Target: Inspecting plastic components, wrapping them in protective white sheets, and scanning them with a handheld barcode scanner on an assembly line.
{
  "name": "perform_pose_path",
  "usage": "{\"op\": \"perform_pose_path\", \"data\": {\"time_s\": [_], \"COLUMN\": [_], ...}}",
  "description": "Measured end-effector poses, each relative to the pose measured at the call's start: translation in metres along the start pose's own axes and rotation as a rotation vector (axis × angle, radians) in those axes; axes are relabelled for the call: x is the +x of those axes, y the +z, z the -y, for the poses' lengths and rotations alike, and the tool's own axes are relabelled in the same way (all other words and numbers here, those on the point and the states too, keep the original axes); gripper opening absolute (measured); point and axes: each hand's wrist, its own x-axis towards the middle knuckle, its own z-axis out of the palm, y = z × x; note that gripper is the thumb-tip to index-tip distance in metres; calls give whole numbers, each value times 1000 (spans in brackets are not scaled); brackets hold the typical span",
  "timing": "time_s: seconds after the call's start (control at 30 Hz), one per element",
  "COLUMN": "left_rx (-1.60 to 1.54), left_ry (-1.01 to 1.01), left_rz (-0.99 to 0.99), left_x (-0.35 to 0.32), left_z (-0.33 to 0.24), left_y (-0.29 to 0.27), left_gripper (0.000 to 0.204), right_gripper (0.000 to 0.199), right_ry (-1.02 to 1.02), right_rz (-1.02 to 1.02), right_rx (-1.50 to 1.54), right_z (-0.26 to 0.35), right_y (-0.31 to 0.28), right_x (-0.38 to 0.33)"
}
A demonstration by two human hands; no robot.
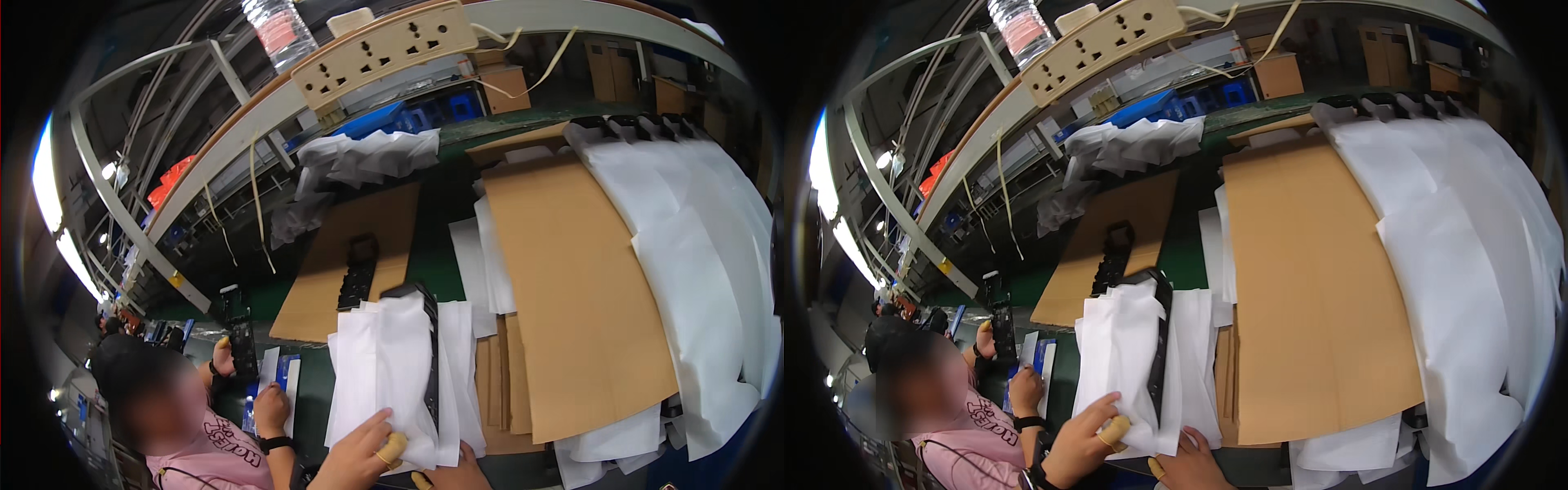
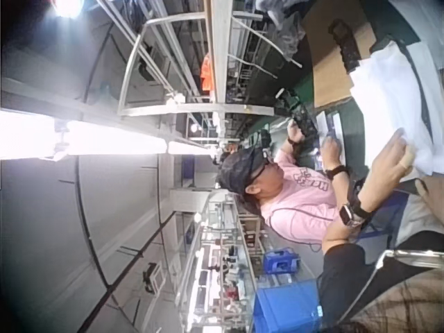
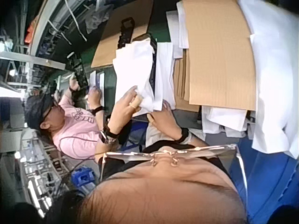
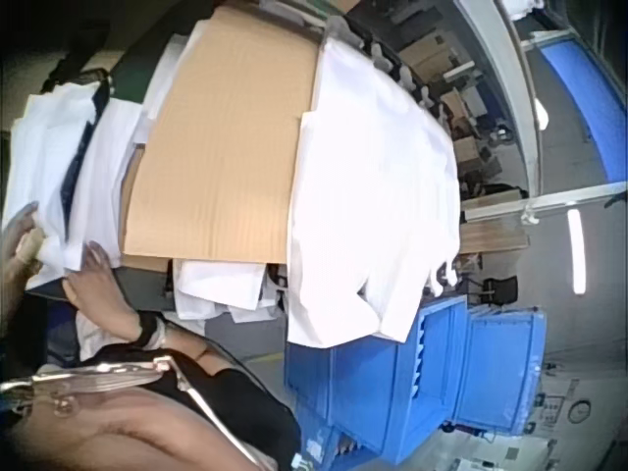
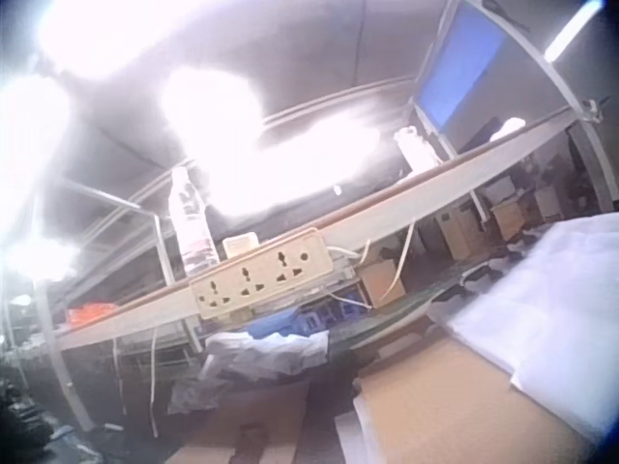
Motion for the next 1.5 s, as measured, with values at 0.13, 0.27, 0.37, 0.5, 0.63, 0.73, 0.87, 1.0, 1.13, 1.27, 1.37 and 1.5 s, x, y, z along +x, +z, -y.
{"op": "perform_pose_path", "data": {"time_s": [0.13,0.27,0.37,0.5,0.63,0.73,0.87,1.0,1.13,1.27,1.37,1.5], "left_rx": [7,-67,-134,-466,43,293,-158,123,12,-148,-94,190], "left_ry": [-235,-349,-540,-836,-567,-181,126,-219,-401,-543,-558,-725], "left_rz": [-49,-179,-253,-481,-1025,-851,-489,-468,-538,-612,-668,-848], "left_x": [-18,-20,-29,-26,-14,-21,0,6,8,-7,-16,-31], "left_z": [-11,-34,-29,-31,-26,-53,-70,-67,-34,-18,-6,3], "left_y": [25,11,29,40,54,45,44,38,25,21,22,40], "left_gripper": [28,24,21,28,35,15,37,41,41,32,34,39], "right_gripper": [29,33,38,33,21,20,19,13,12,13,13,12], "right_ry": [18,-45,117,164,-141,-131,-99,113,82,168,229,114], "right_rz": [-70,-54,-9,-85,-182,-84,-284,-297,-233,-271,-308,-257], "right_rx": [79,95,102,223,133,206,224,213,173,227,278,149], "right_z": [6,3,0,-3,7,5,13,10,10,10,10,11], "right_y": [-4,-12,-5,-3,-13,-20,-28,-25,-25,-21,-20,-27], "right_x": [-2,-7,-20,-15,1,-4,-2,2,4,-2,-4,5]}}
